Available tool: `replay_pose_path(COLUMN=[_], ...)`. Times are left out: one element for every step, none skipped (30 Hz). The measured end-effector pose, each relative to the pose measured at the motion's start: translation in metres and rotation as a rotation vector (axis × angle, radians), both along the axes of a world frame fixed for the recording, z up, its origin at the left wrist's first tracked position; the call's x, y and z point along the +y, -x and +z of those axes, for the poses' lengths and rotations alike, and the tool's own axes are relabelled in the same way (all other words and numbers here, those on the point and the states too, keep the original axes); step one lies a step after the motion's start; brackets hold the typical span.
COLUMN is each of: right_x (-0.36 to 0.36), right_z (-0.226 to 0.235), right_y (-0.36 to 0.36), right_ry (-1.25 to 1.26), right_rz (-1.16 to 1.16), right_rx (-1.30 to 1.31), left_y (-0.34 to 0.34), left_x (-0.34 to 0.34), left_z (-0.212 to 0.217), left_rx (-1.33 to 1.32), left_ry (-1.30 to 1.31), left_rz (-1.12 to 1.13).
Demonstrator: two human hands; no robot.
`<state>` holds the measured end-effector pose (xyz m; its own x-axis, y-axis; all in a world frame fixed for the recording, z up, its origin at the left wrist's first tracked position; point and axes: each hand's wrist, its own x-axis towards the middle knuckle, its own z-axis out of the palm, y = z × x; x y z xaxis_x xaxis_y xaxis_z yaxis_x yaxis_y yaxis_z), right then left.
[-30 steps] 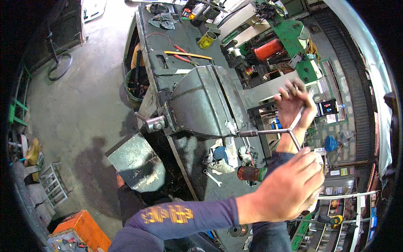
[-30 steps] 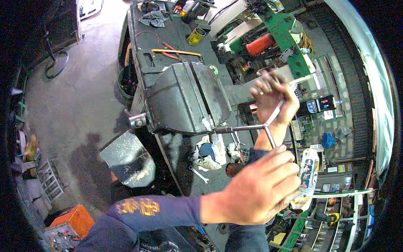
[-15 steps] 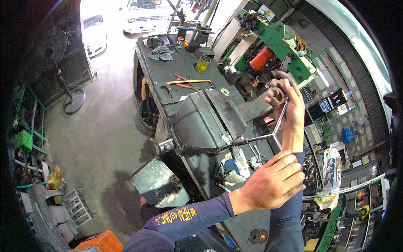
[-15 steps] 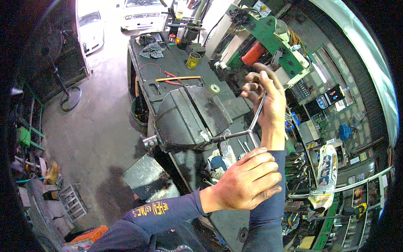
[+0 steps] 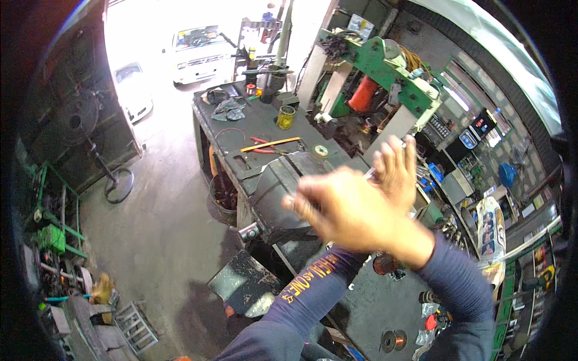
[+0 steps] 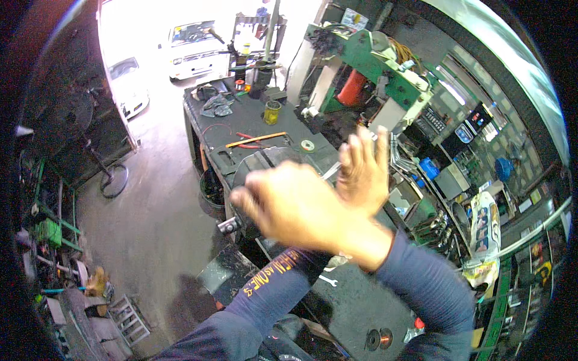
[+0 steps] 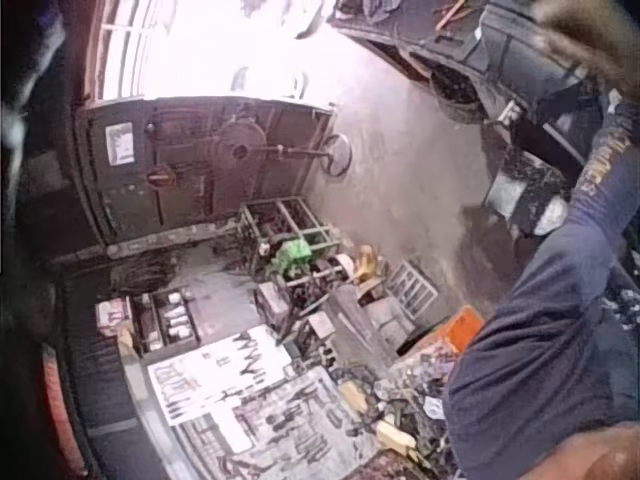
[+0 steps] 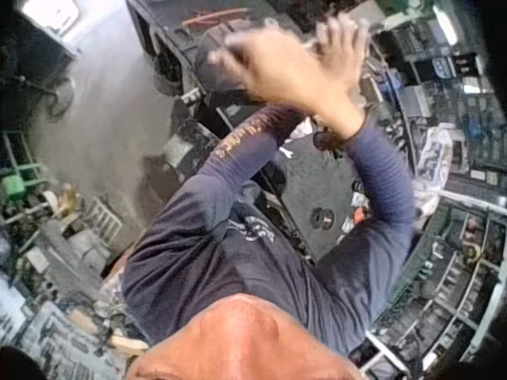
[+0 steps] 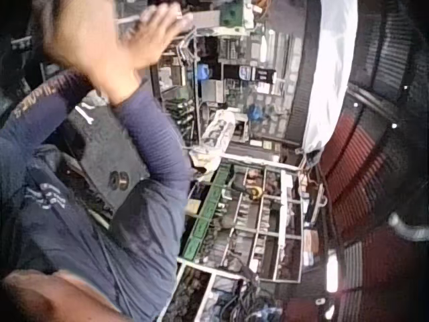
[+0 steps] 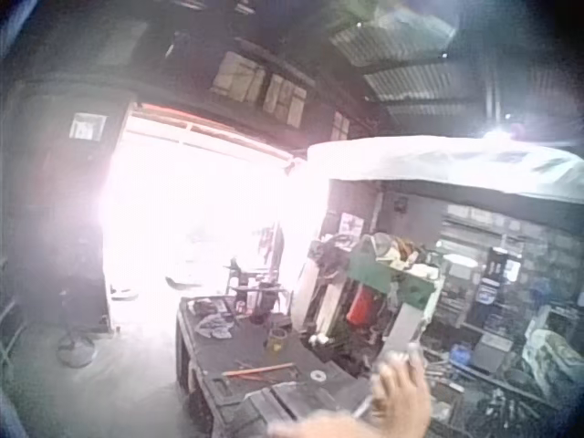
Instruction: The person assembles a metal rod with a T-shaped handle using a vise and wrench. They tighten the components, remove the assembly, and inspect the finished part.
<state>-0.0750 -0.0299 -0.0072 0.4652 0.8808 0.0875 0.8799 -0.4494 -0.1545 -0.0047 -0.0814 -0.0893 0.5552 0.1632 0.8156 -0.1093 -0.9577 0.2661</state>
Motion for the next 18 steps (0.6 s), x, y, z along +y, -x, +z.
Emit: replay_pose_path(right_x=[-0.010, -0.035, -0.056, -0.062, -0.076, -0.079, -0.085, -0.086, -0.092, -0.094, -0.093, -0.092, -0.089, -0.081, -0.075, -0.078, -0.078, -0.084], right_z=[-0.008, -0.022, -0.033, -0.037, -0.048, -0.053, -0.052, -0.050, -0.054, -0.059, -0.058, -0.061, -0.066, -0.067, -0.065, -0.070, -0.073, -0.078], right_y=[0.020, 0.021, 0.026, 0.030, 0.030, 0.030, 0.028, 0.031, 0.030, 0.030, 0.033, 0.036, 0.033, 0.035, 0.037, 0.034, 0.034, 0.033], right_ry=[-0.094, -0.275, -0.480, -0.616, -0.748, -0.855, -0.969, -0.925, -0.958, -0.989, -1.008, -1.045, -1.054, -1.101, -1.140, -1.197, -1.243, -1.317], right_rz=[-0.002, 0.053, 0.045, 0.017, -0.102, -0.134, -0.172, -0.183, -0.128, -0.134, -0.143, -0.178, -0.156, -0.125, -0.096, -0.082, -0.043, -0.055], right_rx=[-0.032, 0.012, 0.121, 0.150, 0.180, 0.207, 0.223, 0.237, 0.217, 0.225, 0.220, 0.254, 0.267, 0.304, 0.325, 0.340, 0.358, 0.358], left_y=[-0.010, -0.008, -0.002, 0.008, 0.019, 0.025, 0.042, 0.056, 0.070, 0.083, 0.082, 0.064, 0.044, 0.013, -0.027, -0.040, -0.058, -0.062], left_x=[0.006, 0.003, -0.002, 0.008, -0.008, -0.022, -0.023, -0.021, 0.000, 0.030, 0.054, 0.088, 0.105, 0.117, 0.119, 0.113, 0.111, 0.103], left_z=[-0.001, -0.008, -0.015, -0.022, -0.043, -0.084, -0.100, -0.118, -0.118, -0.117, -0.111, -0.087, -0.049, -0.025, -0.021, 0.005, 0.009, 0.015], left_rx=[0.020, -0.027, -0.104, -0.196, -0.259, -0.255, -0.157, -0.075, -0.040, -0.002, -0.078, -0.215, -0.225, -0.153, -0.022, 0.307, 0.495, 0.566], left_ry=[0.054, 0.068, 0.102, 0.126, 0.168, 0.731, 0.990, 1.279, 1.297, 1.303, 1.359, 1.265, 1.389, 1.447, 1.523, 1.647, 1.693, 1.681], left_rz=[0.087, 0.083, -0.101, -0.220, -0.421, -0.985, -1.192, -1.350, -1.167, -0.970, -0.783, -0.734, -0.789, -0.845, -1.078, -1.224, -1.402, -1.435])
